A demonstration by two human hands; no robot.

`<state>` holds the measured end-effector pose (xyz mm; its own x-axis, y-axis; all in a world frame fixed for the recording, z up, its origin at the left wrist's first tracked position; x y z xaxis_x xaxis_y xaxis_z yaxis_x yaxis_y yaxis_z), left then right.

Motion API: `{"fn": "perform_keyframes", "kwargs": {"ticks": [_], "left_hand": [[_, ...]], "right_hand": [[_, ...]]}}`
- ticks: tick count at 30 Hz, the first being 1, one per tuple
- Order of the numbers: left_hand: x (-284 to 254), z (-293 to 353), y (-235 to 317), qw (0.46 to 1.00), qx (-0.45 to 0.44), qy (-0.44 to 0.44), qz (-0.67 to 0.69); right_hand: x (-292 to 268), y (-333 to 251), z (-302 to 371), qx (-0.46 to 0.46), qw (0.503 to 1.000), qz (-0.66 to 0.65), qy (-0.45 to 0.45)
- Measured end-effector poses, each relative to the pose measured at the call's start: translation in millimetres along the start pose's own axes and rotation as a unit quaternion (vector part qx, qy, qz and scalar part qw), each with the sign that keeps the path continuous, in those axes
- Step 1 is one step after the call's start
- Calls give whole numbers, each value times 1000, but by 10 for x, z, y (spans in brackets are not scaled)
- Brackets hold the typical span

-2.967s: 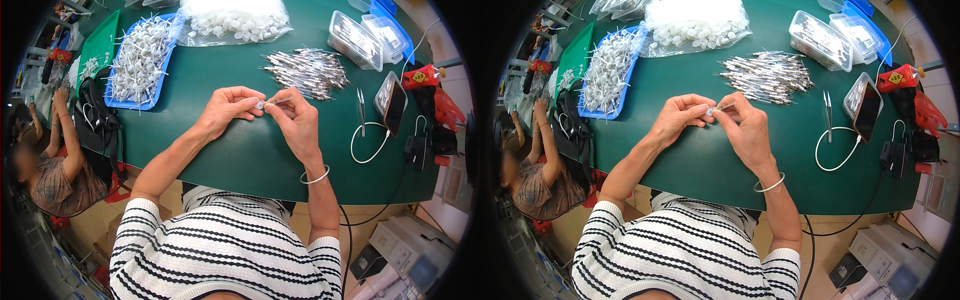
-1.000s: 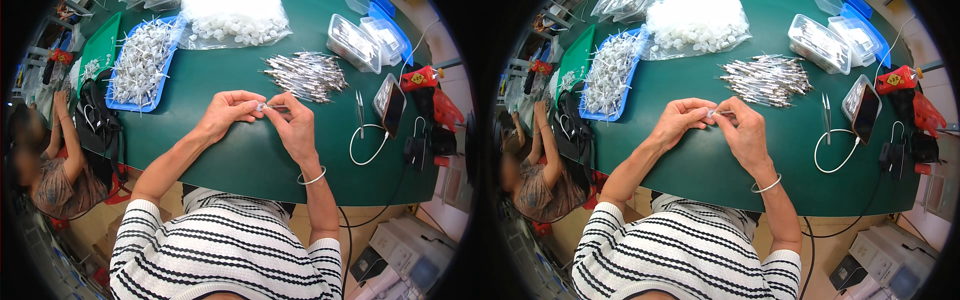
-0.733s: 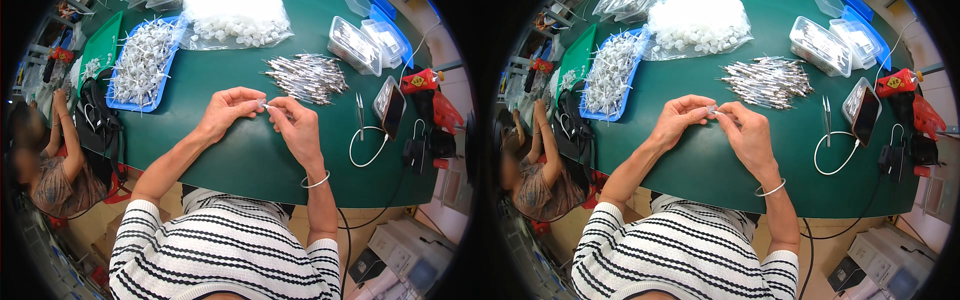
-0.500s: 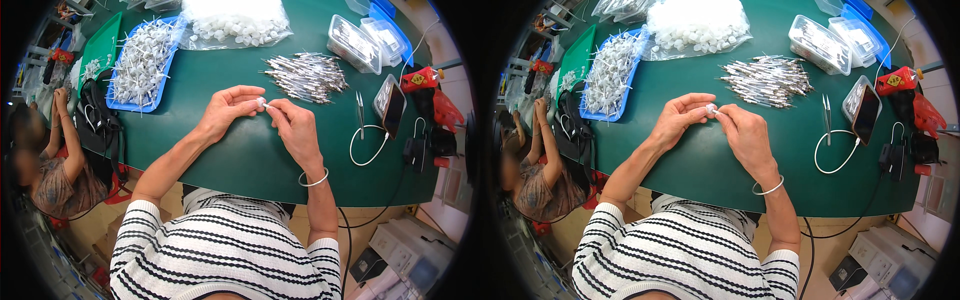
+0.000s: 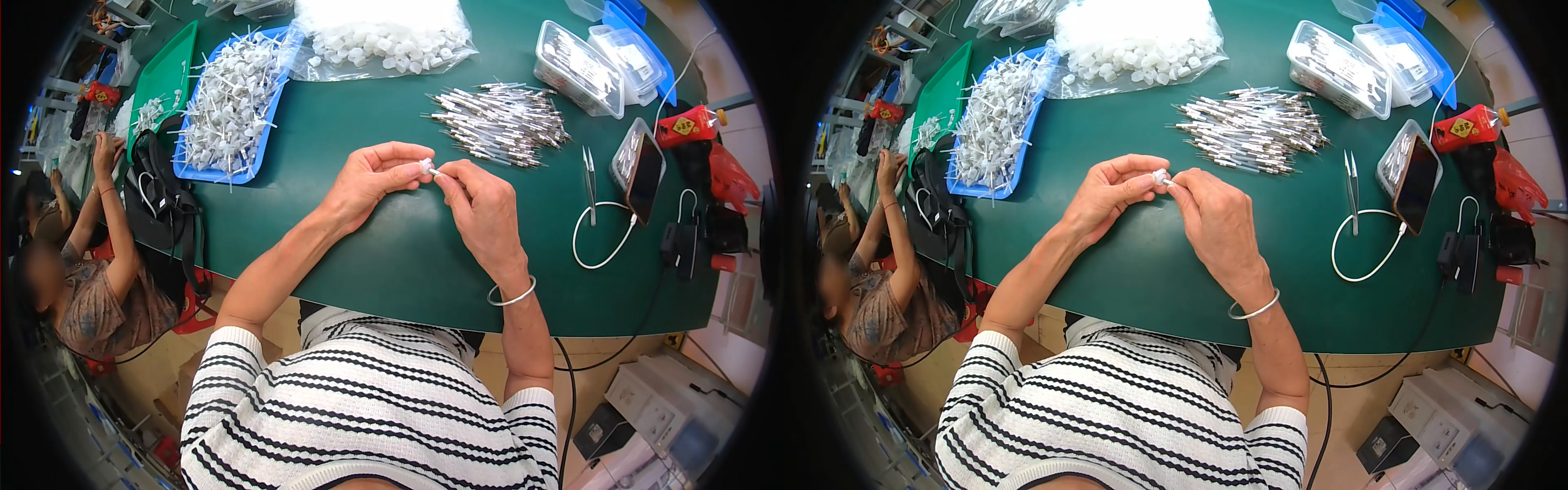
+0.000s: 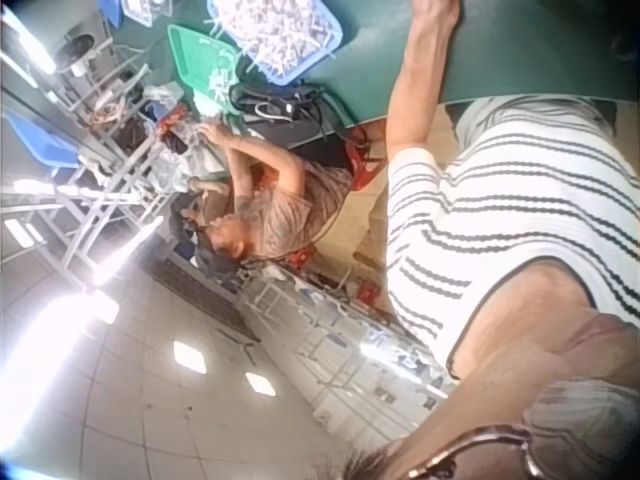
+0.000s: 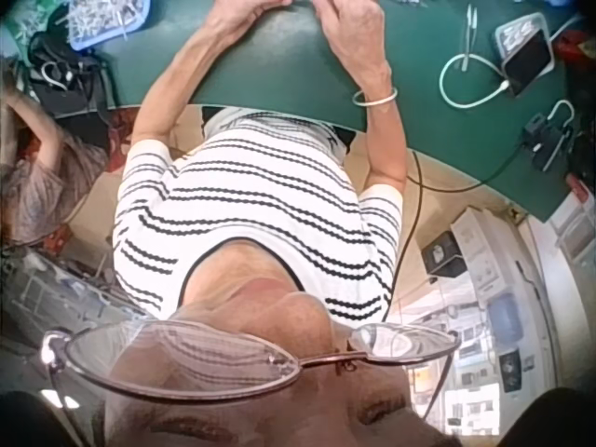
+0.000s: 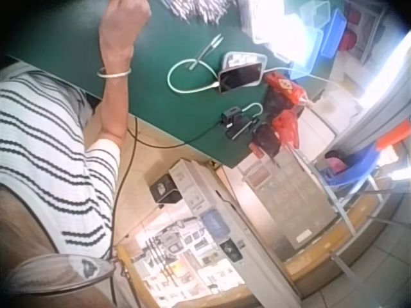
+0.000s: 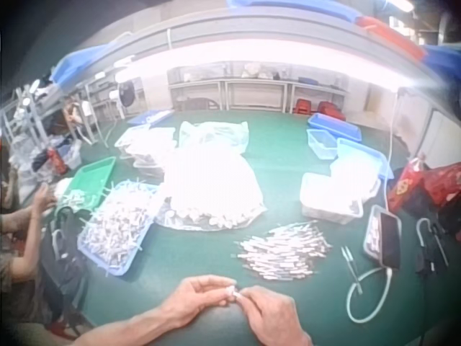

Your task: The person repeatedly picks up small white plastic caps and metal rods from a green worktable, inserts the rods into the caps, and places the assembled units into a blue tray. The process is continuous and repetitive throughout the clip.

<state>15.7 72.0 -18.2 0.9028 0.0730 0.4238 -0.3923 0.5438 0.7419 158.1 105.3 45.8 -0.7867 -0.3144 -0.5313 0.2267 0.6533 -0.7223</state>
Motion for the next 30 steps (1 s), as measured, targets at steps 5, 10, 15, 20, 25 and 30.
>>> {"fn": "perform_keyframes", "kwargs": {"ticks": [5,10,15,20,25,30], "left_hand": [[-31,-26,-32,1000,2,0,4],[20,26,22,999,38,6,-7],[-20,14,43,998,51,19,-39],[-9,32,73,997,55,20,-46],[27,65,99,995,70,20,-65],[33,81,96,996,69,6,-63]], "right_hand": [[11,-8,10,-3,1000,19,-2],[23,-12,7,-10,1000,20,2],[34,-24,9,-22,999,27,7],[36,-45,5,-20,999,29,6],[36,-53,11,-32,999,31,14],[49,-76,20,-49,998,22,29]]}}
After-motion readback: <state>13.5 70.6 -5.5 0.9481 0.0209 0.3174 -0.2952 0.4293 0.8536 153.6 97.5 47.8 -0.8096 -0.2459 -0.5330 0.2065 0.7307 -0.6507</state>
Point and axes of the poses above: each hand's wrist, its own z-axis away from the middle knuckle, its own x-axis out of the palm, y = z × x, the point moved 7 cm from there along -z, towards the middle knuckle, and after that the axes turned 14 degrees about -x, right-handed, at the moved point
